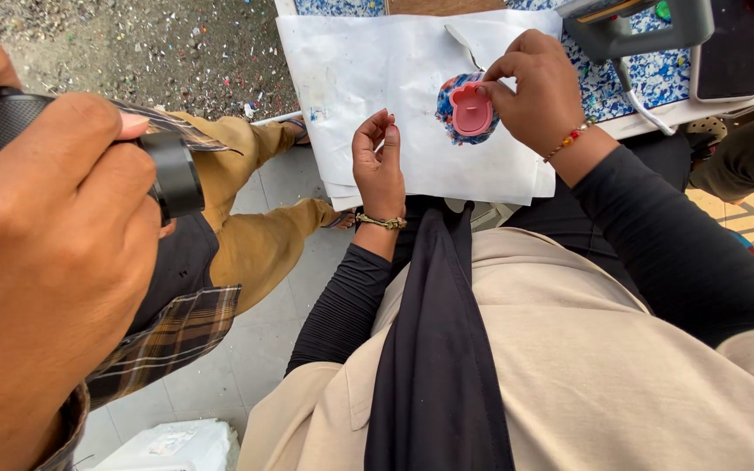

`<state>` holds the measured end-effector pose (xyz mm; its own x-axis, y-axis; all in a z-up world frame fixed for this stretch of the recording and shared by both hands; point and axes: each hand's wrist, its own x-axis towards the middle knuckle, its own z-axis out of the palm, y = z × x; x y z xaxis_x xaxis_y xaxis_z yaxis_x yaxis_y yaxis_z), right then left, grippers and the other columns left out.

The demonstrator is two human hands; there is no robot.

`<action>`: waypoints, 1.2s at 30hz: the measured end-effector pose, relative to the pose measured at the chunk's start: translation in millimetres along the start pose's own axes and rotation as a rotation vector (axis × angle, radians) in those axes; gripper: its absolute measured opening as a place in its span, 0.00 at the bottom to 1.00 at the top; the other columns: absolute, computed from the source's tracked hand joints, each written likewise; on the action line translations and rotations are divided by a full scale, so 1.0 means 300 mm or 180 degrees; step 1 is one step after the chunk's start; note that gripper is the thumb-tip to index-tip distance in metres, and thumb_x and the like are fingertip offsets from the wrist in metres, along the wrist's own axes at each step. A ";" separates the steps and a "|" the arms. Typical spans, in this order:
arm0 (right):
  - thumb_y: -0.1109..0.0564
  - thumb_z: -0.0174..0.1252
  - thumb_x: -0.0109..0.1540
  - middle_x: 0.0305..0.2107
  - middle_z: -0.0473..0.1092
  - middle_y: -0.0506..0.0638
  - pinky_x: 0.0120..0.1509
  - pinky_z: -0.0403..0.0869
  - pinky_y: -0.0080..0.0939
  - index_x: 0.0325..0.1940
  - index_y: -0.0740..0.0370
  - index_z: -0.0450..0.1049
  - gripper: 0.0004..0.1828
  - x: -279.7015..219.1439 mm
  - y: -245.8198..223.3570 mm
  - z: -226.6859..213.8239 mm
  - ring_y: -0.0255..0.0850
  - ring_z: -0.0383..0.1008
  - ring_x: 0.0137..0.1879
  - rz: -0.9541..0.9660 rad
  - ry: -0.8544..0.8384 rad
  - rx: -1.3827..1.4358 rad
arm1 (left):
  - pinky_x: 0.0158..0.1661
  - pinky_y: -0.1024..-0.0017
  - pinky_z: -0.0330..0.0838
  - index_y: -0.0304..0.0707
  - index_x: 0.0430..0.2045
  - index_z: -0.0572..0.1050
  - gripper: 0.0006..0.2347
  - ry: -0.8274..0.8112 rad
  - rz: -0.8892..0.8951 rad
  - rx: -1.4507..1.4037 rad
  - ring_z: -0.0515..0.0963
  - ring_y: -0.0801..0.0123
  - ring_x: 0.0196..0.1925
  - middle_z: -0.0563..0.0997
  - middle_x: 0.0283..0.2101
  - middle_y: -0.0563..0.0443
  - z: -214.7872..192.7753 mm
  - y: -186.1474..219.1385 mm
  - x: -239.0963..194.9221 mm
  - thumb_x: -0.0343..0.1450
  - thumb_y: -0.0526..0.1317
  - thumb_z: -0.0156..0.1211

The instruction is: The person is using an iron to heat and fuse shredded recycled plastic pieces on a sheet of parchment paper.

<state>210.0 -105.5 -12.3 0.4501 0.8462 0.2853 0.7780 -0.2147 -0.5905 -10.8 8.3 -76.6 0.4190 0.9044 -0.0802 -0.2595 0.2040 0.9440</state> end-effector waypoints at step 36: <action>0.56 0.71 0.61 0.40 0.66 0.43 0.61 0.66 0.44 0.38 0.49 0.81 0.04 -0.024 -0.014 0.140 0.41 0.65 0.50 -0.1056 -0.0556 -0.0874 | 0.72 0.37 0.26 0.65 0.52 0.76 0.29 -0.0970 0.1211 0.3410 0.39 0.51 0.80 0.55 0.74 0.54 0.085 -0.065 0.073 0.57 0.57 0.81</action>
<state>185.1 -90.2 -43.5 0.0949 0.9554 0.2796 0.9653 -0.0197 -0.2604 25.6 14.7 -88.6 0.7008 0.6825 0.2076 0.3902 -0.6104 0.6893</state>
